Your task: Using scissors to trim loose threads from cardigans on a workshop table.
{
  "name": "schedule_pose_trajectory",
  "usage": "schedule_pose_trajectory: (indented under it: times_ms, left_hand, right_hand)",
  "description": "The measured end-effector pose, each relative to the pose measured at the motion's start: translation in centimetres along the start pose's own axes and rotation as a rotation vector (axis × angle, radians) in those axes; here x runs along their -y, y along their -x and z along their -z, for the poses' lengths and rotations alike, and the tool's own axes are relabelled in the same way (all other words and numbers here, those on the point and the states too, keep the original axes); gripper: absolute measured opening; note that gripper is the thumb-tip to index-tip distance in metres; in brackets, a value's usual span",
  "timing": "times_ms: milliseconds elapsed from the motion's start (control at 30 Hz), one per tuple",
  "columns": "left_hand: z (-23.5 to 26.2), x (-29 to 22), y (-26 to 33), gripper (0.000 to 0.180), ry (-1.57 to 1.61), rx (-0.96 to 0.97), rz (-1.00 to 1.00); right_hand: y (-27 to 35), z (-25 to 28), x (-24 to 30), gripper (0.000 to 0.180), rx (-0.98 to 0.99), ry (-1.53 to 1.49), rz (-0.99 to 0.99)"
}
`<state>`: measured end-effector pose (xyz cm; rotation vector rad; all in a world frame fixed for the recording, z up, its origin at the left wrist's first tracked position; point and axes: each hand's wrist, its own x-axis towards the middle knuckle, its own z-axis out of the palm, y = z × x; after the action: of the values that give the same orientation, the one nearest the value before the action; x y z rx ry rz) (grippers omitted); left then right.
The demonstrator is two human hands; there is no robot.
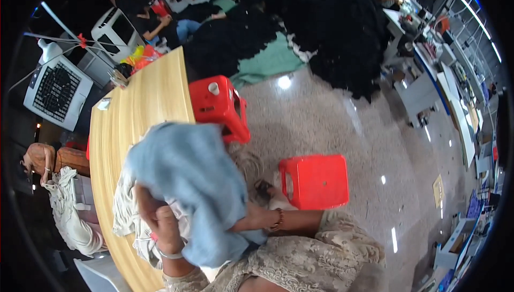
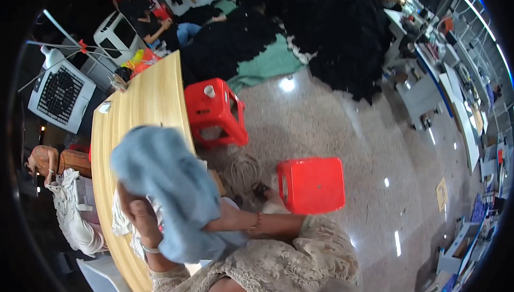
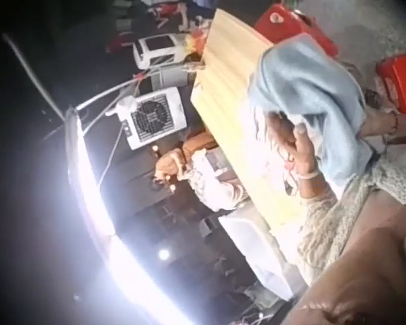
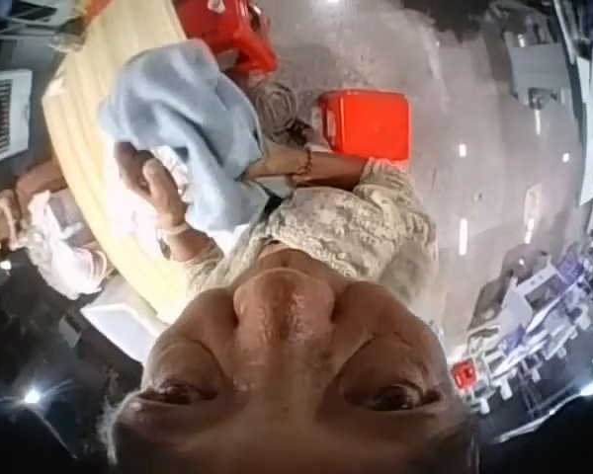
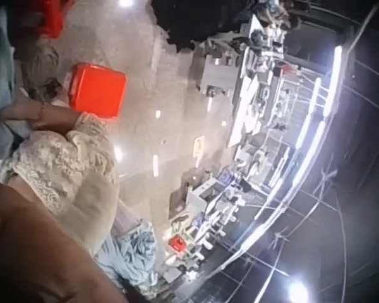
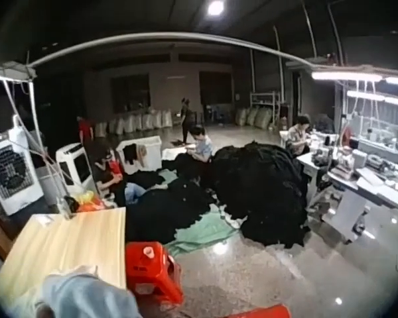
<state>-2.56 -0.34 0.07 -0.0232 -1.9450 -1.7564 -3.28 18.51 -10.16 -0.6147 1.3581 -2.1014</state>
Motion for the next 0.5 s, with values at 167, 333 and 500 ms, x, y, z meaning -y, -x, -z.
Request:
schedule_pose_trajectory:
  times_ms: [167,333,500]
  left_hand:
    - [2.3,0.7,1.5,0.066,-0.366,0.253,0.118]
    - [5.5,1.7,3.5,0.048,-0.355,0.265,0.203]
    - [5.1,2.1,3.7,0.047,-0.328,0.326,0.173]
  right_hand:
    - [4.0,8.8,0.1,0.056,-0.424,0.044,-0.300]
    - [9.3,17.5,3.7,0.064,-0.746,0.078,-0.187]
    - [15.1,22.7,7.6,0.094,-0.760,0.591,-0.486]
